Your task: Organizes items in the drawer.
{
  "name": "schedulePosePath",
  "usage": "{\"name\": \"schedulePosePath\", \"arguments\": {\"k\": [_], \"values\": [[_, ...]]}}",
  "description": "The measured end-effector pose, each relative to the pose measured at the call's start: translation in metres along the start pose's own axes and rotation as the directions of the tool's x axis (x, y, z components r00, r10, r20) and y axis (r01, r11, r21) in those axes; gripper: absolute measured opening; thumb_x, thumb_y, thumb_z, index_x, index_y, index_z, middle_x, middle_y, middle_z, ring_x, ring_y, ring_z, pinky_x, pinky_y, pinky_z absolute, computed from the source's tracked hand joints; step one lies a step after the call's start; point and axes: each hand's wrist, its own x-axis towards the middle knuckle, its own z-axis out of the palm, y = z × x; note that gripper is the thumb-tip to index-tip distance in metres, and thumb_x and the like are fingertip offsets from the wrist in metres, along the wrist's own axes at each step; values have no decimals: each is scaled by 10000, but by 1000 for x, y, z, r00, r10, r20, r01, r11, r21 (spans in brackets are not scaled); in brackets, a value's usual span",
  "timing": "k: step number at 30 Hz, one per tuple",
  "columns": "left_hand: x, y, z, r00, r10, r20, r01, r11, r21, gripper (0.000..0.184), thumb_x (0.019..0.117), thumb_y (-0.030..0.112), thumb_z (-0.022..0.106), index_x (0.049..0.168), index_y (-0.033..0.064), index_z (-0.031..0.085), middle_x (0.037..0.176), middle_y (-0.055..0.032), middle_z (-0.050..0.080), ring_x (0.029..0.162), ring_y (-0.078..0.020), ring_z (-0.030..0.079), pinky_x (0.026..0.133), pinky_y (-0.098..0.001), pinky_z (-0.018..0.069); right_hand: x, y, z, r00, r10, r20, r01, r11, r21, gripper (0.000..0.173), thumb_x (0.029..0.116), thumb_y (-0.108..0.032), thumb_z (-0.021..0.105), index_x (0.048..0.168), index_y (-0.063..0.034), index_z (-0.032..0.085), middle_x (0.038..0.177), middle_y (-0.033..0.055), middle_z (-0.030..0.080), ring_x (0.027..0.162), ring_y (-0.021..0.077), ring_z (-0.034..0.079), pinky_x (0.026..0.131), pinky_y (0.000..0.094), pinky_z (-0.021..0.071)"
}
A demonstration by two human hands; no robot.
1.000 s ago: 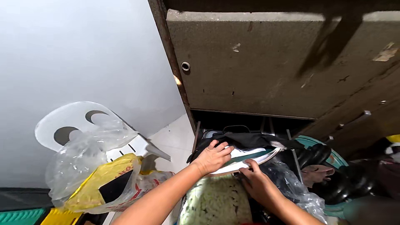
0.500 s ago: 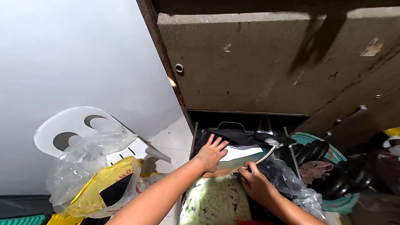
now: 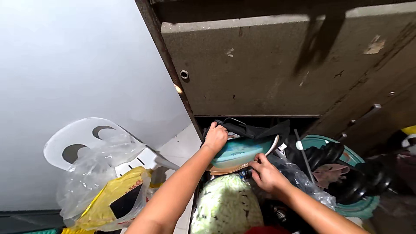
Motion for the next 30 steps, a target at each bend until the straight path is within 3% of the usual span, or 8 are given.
{"name": "schedulePosePath", "arguments": {"k": [5, 11, 18, 21, 24, 26, 28, 30], "values": [[2, -6, 9, 996, -19, -93, 20, 1000, 8, 187, 981, 19, 592, 895, -58, 739, 966, -185, 750, 1020, -336, 707, 1050, -524, 414, 4, -3, -6, 999, 8, 39, -8, 1000, -4, 333, 1017, -100, 503, 1281, 25, 664, 1397, 290, 498, 1209, 374, 597, 1036, 420, 497], [6, -8, 1, 996, -84, 39, 84, 996, -14, 207, 996, 9, 548, 974, -47, 746, 1053, -183, 750, 1102, -332, 683, 1092, -519, 374, 2, -3, -4, 1000, 11, 17, -12, 1000, 11, 332, 1019, -102, 508, 1283, 21, 668, 1403, 285, 497, 1214, 364, 598, 1045, 416, 495], [8, -3, -7, 985, -122, 124, 120, 992, 28, 231, 1009, 38, 529, 990, -34, 748, 1059, -171, 752, 1117, -314, 676, 1102, -499, 358, -1, 1, 2, 1000, 16, 23, -17, 999, 30, 340, 1005, -69, 506, 1299, 16, 653, 1445, 284, 458, 1221, 375, 591, 1039, 422, 499], [0, -1, -5, 994, -70, 79, 73, 997, -40, 185, 965, 66, 611, 1059, -3, 754, 1091, -170, 745, 1126, -331, 670, 1077, -531, 378, -7, 8, 12, 1000, -18, -18, 19, 999, 33, 327, 997, -63, 504, 1268, 24, 666, 1421, 292, 477, 1182, 386, 613, 1003, 431, 524], [-14, 2, -14, 947, 76, 311, -25, 986, -165, 531, 901, 358, 770, 1370, 152, 632, 1388, -172, 597, 1347, -399, 490, 1139, -679, 245, -11, 10, 20, 1000, 9, -28, -7, 998, 57, 362, 999, -61, 498, 1319, 12, 649, 1434, 285, 474, 1200, 381, 605, 1020, 426, 517], [-26, 3, -20, 862, 197, 467, -124, 975, -183, 652, 812, 530, 817, 1374, 256, 631, 1562, -115, 443, 1458, -408, 335, 1153, -711, 165, -12, 10, 25, 999, 23, -39, -21, 998, 52, 398, 997, -59, 495, 1369, 0, 623, 1454, 282, 462, 1197, 364, 610, 1014, 409, 522], [-36, 2, -24, 780, 258, 571, -200, 966, -164, 599, 787, 481, 854, 1316, 261, 680, 1662, -60, 299, 1542, -386, 174, 1195, -686, 76, -13, 9, 26, 999, 32, -26, -31, 999, 40, 433, 1002, -61, 493, 1422, -11, 582, 1511, 280, 416, 1227, 357, 602, 1025, 402, 518], [-43, -1, -22, 732, 261, 629, -256, 961, -102, 525, 801, 355, 864, 1285, 233, 703, 1681, -42, 259, 1569, -365, 83, 1214, -667, 18, -13, 9, 26, 999, 34, -8, -34, 999, 25, 454, 1007, -68, 487, 1453, -20, 552, 1546, 277, 380, 1242, 355, 598, 1025, 397, 519]]}}
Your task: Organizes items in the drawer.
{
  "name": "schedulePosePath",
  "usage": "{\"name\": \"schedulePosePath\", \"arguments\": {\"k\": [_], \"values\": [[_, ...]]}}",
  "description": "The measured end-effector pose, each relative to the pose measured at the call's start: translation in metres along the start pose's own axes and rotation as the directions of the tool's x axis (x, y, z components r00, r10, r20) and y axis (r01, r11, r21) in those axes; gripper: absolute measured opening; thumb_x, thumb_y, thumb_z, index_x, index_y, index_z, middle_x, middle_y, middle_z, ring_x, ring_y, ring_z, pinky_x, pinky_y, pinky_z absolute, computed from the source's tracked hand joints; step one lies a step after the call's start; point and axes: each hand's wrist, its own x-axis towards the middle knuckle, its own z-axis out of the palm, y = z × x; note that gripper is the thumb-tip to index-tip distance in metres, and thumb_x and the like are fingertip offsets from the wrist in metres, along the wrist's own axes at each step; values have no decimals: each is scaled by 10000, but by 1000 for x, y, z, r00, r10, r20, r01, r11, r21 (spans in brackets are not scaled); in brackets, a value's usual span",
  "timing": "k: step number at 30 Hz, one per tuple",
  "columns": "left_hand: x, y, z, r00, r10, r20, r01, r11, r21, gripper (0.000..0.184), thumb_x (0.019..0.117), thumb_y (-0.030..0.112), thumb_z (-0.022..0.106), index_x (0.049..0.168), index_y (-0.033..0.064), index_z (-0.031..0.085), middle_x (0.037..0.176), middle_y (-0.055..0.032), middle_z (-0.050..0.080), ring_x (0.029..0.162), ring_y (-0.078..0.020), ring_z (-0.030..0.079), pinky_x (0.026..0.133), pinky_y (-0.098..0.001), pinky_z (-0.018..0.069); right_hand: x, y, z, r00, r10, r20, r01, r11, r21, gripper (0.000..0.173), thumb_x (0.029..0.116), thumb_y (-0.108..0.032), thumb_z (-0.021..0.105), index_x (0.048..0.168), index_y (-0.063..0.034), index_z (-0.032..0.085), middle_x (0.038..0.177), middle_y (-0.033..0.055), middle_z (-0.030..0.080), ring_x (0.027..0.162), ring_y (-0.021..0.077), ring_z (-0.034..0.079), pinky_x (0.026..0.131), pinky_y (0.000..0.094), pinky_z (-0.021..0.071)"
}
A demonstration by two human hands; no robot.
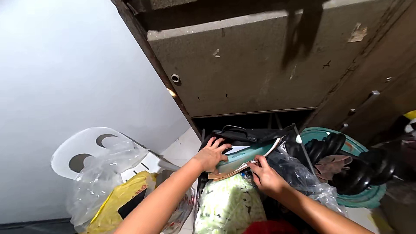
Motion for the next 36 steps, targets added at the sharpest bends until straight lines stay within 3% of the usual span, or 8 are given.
{"name": "schedulePosePath", "arguments": {"k": [6, 11, 15, 24, 27, 31, 34, 36], "values": [[-1, 7, 17, 1000, -13, -27, 14, 999, 49, 375, 956, 315, 664, 1248, 80, 691, 1620, -88, 378, 1563, -344, 157, 1213, -668, 62, 0, 2, 1, 999, -7, -36, 7, 1000, -5, 430, 1005, -78, 479, 1416, -5, 583, 1527, 280, 405, 1209, 348, 622, 1005, 392, 534], [8, 12, 25, 907, -91, -412, 66, 995, -74, 223, 1013, 85, 563, 1031, -22, 758, 1236, -188, 683, 1284, -384, 565, 1150, -605, 312, -1, 8, 9, 993, -51, -108, 51, 999, -1, 396, 995, -78, 489, 1353, 20, 627, 1491, 304, 438, 1152, 367, 649, 972, 420, 551], [17, -4, 9, 736, -275, -619, 256, 959, -122, 217, 983, 107, 609, 918, -28, 765, 1141, -188, 708, 1159, -380, 629, 1032, -573, 415, -4, 12, 9, 992, -58, -108, 58, 998, -7, 375, 990, -74, 500, 1322, 15, 649, 1466, 303, 457, 1117, 360, 663, 946, 419, 564], [26, -9, -1, 699, -326, -637, 306, 941, -146, 253, 996, 129, 593, 905, -34, 764, 1088, -179, 722, 1121, -365, 639, 1003, -547, 415, -5, 12, 14, 985, -60, -163, 50, 996, -68, 276, 975, -58, 530, 1164, 19, 716, 1408, 271, 531, 1096, 369, 676, 906, 450, 581], [24, -7, 9, 580, -205, -789, 289, 957, -36, 61, 899, 6, 680, 920, -10, 735, 1003, -181, 722, 1005, -376, 684, 877, -551, 493, -5, 15, 22, 958, -125, -256, 107, 991, -81, 252, 944, -35, 557, 1118, 31, 726, 1357, 276, 573, 1072, 380, 688, 880, 456, 594], [20, 3, 38, 490, 107, -865, 206, 950, 234, 294, 787, -91, 727, 1001, 100, 793, 1136, -80, 755, 1067, -292, 704, 854, -511, 519, -1, 18, 25, 931, -189, -314, 178, 982, -63, 267, 945, -39, 563, 1151, 50, 708, 1406, 291, 560, 1165, 417, 659, 945, 466, 574], [12, 43, 22, 843, -245, -478, 358, 920, 159, 287, 944, -111, 525, 1085, -4, 751, 1418, -81, 611, 1301, -257, 544, 1005, -427, 424, 1, 16, 24, 932, -193, -307, 186, 981, -52, 283, 955, -40, 546, 1170, 65, 697, 1361, 292, 594, 1193, 442, 637, 978, 495, 552], [19, 63, 3, 887, -437, -149, 450, 891, 65, 366, 1018, -75, 413, 1328, -53, 606, 1601, -132, 388, 1463, -300, 361, 1124, -491, 323, 2, 16, 22, 930, -193, -314, 187, 981, -50, 279, 955, -37, 541, 1159, 65, 701, 1325, 286, 615, 1169, 435, 647, 973, 486, 555]]}}
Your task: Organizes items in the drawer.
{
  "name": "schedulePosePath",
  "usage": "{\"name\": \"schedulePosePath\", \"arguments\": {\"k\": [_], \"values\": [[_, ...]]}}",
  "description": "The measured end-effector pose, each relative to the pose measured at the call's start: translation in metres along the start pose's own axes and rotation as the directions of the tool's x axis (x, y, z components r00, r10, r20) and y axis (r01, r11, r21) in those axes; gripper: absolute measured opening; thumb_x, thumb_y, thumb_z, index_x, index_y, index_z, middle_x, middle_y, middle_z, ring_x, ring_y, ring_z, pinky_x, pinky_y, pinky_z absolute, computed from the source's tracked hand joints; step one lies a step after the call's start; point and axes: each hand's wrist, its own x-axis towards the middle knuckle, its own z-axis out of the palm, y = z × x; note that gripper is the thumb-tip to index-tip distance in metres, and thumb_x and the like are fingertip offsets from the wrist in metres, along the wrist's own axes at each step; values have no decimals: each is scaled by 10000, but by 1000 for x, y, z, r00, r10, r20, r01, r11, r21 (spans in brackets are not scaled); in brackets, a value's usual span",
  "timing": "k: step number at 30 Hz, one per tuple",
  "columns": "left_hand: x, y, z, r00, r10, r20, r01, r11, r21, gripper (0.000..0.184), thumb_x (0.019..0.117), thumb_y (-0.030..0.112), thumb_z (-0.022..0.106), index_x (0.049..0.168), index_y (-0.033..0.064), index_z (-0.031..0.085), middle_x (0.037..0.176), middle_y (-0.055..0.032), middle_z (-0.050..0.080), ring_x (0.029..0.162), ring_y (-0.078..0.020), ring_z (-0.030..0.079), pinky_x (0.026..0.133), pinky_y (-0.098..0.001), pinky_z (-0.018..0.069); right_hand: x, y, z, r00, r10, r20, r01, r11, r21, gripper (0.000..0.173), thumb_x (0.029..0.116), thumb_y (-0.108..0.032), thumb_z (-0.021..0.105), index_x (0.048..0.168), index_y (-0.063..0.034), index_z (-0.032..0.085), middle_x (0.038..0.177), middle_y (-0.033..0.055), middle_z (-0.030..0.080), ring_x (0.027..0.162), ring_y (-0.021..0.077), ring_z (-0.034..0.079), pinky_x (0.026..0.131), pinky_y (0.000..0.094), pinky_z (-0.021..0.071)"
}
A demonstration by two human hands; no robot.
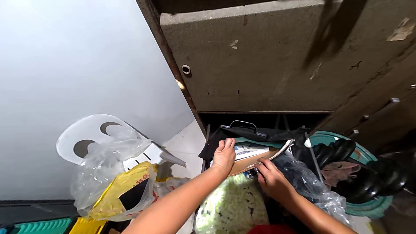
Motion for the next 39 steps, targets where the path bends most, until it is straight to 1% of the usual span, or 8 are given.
{"name": "schedulePosePath", "arguments": {"k": [9, 15, 23, 25, 27, 29, 33, 39], "values": [[33, 1, 11, 988, 153, 14, -149, 974, -170, 279, 1002, 10, 528, 1237, -32, 673, 1466, -183, 530, 1428, -355, 416, 1183, -582, 261, -1, 1, -2, 998, 46, 40, -47, 999, 25, 283, 964, -39, 532, 1159, 58, 713, 1314, 274, 623, 1172, 411, 648, 989, 473, 546], [55, -27, 11, 933, 51, -356, -123, 976, -182, 242, 993, -28, 537, 1184, -15, 685, 1064, -228, 721, 1057, -385, 687, 1029, -515, 445, 6, -4, -14, 983, 113, 145, -118, 993, 28, 342, 996, -70, 490, 1262, 38, 677, 1389, 256, 579, 1262, 387, 594, 1064, 447, 493], [63, -28, 10, 973, 105, -204, -133, 983, -126, 278, 981, -8, 550, 1142, 73, 762, 1371, -131, 615, 1310, -343, 526, 1121, -554, 351, 10, -7, -21, 963, 148, 227, -163, 986, 47, 360, 1003, -59, 482, 1309, 36, 647, 1432, 256, 543, 1305, 388, 559, 1091, 440, 468], [65, -33, 14, 981, 102, -163, -130, 976, -175, 250, 995, 177, 609, 1195, 111, 743, 1429, -108, 571, 1361, -335, 474, 1138, -561, 326, 10, -7, -21, 963, 152, 225, -168, 984, 54, 356, 1003, -58, 484, 1305, 34, 649, 1430, 250, 545, 1303, 380, 561, 1094, 433, 468], [64, -34, 15, 992, 103, -78, -117, 974, -195, 533, 925, 542, 684, 1277, 143, 706, 1522, -103, 486, 1426, -342, 395, 1168, -596, 264, 11, -7, -21, 960, 161, 229, -179, 982, 58, 358, 1005, -56, 481, 1312, 30, 644, 1433, 248, 542, 1308, 379, 556, 1098, 429, 463], [62, -33, 13, 995, 96, -3, -95, 979, -180, 719, 826, 659, 731, 1352, 174, 659, 1585, -92, 408, 1465, -348, 336, 1186, -618, 214, 11, -7, -20, 961, 160, 224, -177, 982, 59, 355, 1004, -54, 481, 1304, 31, 650, 1428, 252, 544, 1305, 381, 559, 1098, 429, 464], [60, -32, 12, 991, 133, 13, -129, 978, -164, 628, 860, 583, 740, 1346, 193, 659, 1612, -86, 372, 1486, -368, 300, 1178, -662, 196, 10, -6, -18, 967, 153, 205, -166, 985, 51, 346, 1005, -60, 482, 1289, 24, 661, 1420, 249, 554, 1289, 379, 572, 1088, 434, 473], [66, -42, 14, 954, 153, -260, -207, 958, -198, 210, 1005, 92, 587, 1120, 17, 746, 1370, -159, 617, 1330, -367, 524, 1135, -589, 333, 13, -7, -23, 960, 167, 224, -187, 980, 71, 362, 1013, -66, 477, 1321, 33, 639, 1451, 256, 526, 1309, 375, 559, 1095, 429, 466]]}}
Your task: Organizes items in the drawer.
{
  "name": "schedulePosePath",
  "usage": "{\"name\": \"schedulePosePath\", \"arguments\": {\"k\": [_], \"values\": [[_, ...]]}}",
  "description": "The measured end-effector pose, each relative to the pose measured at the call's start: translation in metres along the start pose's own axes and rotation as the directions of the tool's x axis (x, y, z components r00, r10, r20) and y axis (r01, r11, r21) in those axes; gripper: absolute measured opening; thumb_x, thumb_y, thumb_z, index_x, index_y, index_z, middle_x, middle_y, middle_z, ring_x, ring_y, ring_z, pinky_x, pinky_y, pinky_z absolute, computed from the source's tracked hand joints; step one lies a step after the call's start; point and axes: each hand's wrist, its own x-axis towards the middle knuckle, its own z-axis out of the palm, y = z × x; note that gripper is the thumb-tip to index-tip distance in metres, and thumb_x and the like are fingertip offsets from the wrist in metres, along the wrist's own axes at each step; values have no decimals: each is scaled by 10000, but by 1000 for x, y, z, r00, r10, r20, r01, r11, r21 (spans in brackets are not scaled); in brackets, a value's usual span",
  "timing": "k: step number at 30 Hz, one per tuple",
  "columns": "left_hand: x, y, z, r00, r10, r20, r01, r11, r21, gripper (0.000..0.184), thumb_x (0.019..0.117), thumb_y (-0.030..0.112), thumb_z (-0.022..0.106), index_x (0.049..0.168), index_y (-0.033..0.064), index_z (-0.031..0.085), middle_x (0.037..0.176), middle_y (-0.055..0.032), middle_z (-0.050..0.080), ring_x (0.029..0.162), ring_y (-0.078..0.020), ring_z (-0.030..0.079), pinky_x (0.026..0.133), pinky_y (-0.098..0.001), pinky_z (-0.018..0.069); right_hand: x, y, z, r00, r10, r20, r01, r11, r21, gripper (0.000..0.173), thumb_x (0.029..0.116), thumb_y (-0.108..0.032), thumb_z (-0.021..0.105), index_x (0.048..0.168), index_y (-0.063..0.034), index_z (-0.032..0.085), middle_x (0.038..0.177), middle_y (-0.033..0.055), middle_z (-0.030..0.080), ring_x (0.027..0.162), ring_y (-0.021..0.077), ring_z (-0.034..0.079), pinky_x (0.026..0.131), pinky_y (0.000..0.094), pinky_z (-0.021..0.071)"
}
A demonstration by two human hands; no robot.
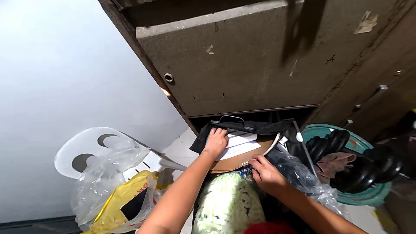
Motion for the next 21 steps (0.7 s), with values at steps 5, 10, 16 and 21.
{"name": "schedulePosePath", "arguments": {"k": [5, 10, 16, 21], "values": [[10, 0, -5, 995, -95, 14, 94, 994, 53, 235, 1033, 102, 543, 1127, 23, 744, 1346, -142, 644, 1309, -337, 543, 1100, -523, 361, 1, -2, -5, 1000, 17, 23, -17, 1000, 5, 369, 1018, -71, 483, 1342, 30, 625, 1463, 253, 515, 1315, 362, 556, 1103, 411, 458], [5, 8, -14, 981, -149, 124, 156, 986, -55, 372, 1047, 368, 556, 1104, 64, 761, 1396, -141, 603, 1362, -354, 480, 1152, -579, 289, -3, 1, -1, 995, 73, -62, -73, 997, -6, 421, 967, -57, 530, 1370, -74, 649, 1533, 264, 414, 1207, 346, 620, 987, 419, 540], [-23, 27, -28, 949, -9, 314, 93, 963, -252, 547, 912, 680, 612, 1067, 186, 786, 1546, -65, 463, 1437, -342, 345, 1149, -658, 161, 4, -3, -4, 987, 140, 75, -134, 988, -80, 588, 974, -87, 572, 1548, -156, 471, 1701, 201, 108, 1305, 344, 571, 1011, 423, 531], [-30, 29, -36, 978, 88, 188, -37, 965, -260, 258, 1019, 217, 577, 1014, 51, 775, 1356, -95, 624, 1325, -327, 495, 1127, -641, 226, -2, 3, 2, 995, 88, -44, -91, 992, -85, 405, 952, -22, 544, 1343, -60, 639, 1657, 249, 220, 1110, 366, 677, 891, 458, 578]]}}
